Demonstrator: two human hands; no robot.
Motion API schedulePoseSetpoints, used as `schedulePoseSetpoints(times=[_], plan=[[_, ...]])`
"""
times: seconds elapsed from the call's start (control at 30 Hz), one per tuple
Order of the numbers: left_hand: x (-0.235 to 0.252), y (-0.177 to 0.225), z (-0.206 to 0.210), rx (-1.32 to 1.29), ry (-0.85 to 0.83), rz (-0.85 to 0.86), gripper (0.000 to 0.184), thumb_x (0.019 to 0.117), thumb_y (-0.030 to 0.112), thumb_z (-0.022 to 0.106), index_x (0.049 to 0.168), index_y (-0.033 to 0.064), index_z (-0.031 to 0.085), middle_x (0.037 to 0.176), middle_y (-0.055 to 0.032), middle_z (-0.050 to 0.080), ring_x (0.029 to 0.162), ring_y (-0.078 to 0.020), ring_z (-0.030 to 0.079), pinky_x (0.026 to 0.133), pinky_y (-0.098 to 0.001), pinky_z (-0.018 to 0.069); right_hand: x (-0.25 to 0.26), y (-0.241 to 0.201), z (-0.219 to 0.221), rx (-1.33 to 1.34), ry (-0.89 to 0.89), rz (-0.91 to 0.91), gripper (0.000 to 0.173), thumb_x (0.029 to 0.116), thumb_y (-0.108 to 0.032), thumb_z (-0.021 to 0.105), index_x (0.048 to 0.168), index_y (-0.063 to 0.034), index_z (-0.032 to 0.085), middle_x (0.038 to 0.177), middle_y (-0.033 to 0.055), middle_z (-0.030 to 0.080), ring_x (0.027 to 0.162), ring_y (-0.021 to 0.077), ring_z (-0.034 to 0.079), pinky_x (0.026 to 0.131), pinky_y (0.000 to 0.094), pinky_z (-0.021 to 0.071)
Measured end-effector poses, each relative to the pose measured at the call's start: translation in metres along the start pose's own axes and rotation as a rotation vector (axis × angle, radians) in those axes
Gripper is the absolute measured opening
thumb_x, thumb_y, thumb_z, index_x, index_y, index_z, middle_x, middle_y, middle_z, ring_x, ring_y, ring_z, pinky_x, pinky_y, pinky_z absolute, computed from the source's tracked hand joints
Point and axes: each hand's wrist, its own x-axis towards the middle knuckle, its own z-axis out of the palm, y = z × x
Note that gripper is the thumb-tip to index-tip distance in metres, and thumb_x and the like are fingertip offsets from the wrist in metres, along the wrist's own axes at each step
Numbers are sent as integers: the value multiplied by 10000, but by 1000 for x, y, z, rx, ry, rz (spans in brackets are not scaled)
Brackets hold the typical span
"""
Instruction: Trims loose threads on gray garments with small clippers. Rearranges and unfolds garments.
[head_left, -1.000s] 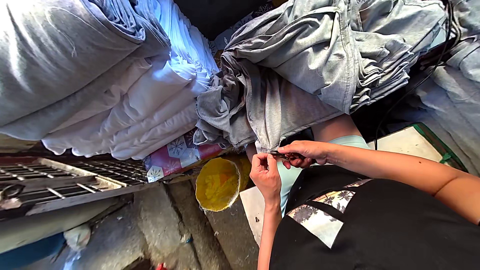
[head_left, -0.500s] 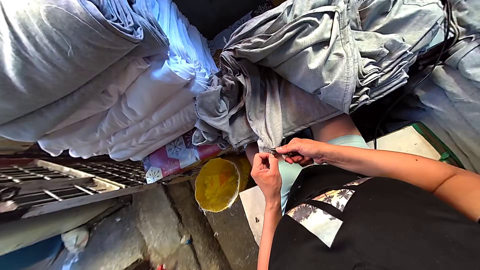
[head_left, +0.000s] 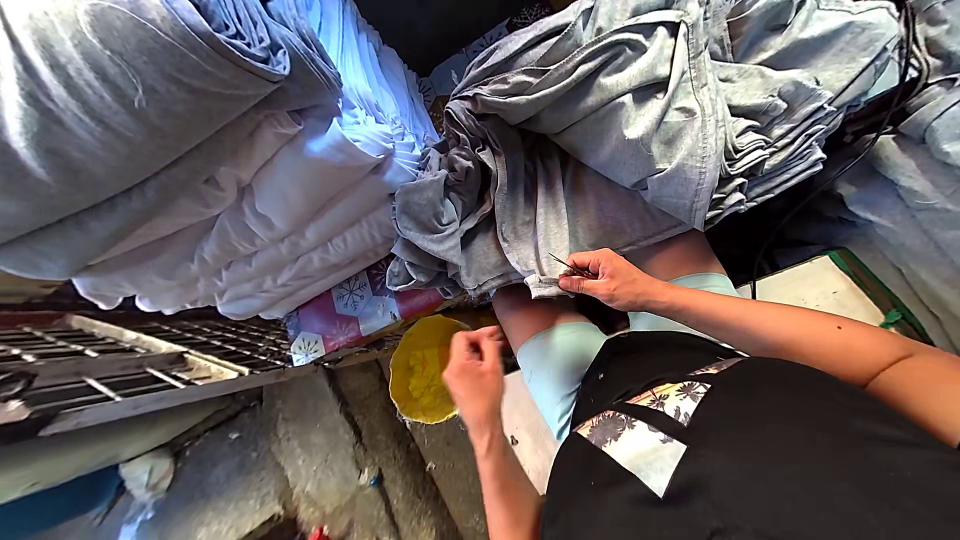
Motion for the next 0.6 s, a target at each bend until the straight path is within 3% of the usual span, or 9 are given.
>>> schedulePoseSetpoints(times=[0.07, 0.1, 0.13, 0.23, 0.33, 0.4, 0.47, 0.5, 0.6], plan=[[11, -25, -16, 306, 57, -137, 272, 975, 78, 602, 1179, -93, 662, 1274, -347, 598, 1177, -501, 599, 997, -602, 478, -2, 0, 0, 23, 4, 37, 174, 989, -95, 654, 822, -50, 632, 624, -14, 532, 533, 34, 477, 511, 194, 391], [14, -32, -19, 302, 57, -146, 379, 964, 104, 656, 1275, -109, 617, 1426, -405, 457, 1319, -576, 459, 1088, -643, 384, -3, -1, 1, 32, 1, 51, 172, 988, -89, 655, 822, -50, 628, 628, -14, 532, 539, 33, 478, 518, 194, 395], [16, -30, -18, 222, 53, -94, 489, 935, 154, 714, 1322, -117, 588, 1469, -408, 411, 1352, -565, 431, 1094, -624, 393, -2, -2, 1, 36, 1, 59, 170, 986, -83, 657, 822, -49, 629, 629, -16, 535, 543, 30, 483, 525, 192, 402], [10, 6, 17, -302, -79, 39, 636, 846, 166, 803, 1350, -102, 521, 1362, -243, 552, 1153, -253, 643, 906, -371, 585, -3, -3, 2, -4, -11, 48, 168, 985, -90, 659, 824, -46, 638, 626, -18, 534, 545, 25, 484, 530, 192, 406], [8, 32, 60, -682, -71, 115, 382, 850, -28, 699, 1216, -85, 606, 1109, -110, 685, 930, -96, 703, 830, -262, 612, -3, -7, 3, -89, -8, -7, 168, 976, -111, 677, 826, -48, 634, 619, -22, 523, 536, 15, 472, 516, 186, 391], [10, 45, 72, -781, 4, 85, 161, 896, -79, 609, 1046, -45, 657, 883, -14, 715, 778, -33, 692, 746, -220, 605, -4, -7, 4, -233, 59, -112, 193, 902, -222, 769, 893, -61, 662, 673, -22, 576, 587, 18, 523, 547, 207, 438], [9, 54, 73, -838, 22, 29, 112, 934, -71, 568, 996, -7, 636, 807, 17, 693, 715, -31, 675, 700, -217, 598, -6, -1, 4, -442, 142, -222, 414, 811, -367, 837, 1007, -36, 686, 798, 54, 670, 705, 143, 640, 627, 367, 531], [8, 56, 73, -834, 38, 33, 108, 940, -62, 558, 997, 0, 625, 795, 23, 682, 696, -31, 668, 675, -213, 594, -6, 4, 6, -504, 193, -292, 365, 814, -309, 817, 982, -11, 690, 803, 85, 675, 695, 188, 651, 600, 401, 531], [8, 58, 73, -727, 144, 52, 103, 955, -44, 526, 1017, -6, 599, 689, 63, 606, 578, 13, 593, 551, -157, 526, -6, 12, 7, -589, 345, -496, 116, 811, -104, 699, 830, 6, 670, 718, 95, 626, 579, 187, 587, 482, 347, 459]])
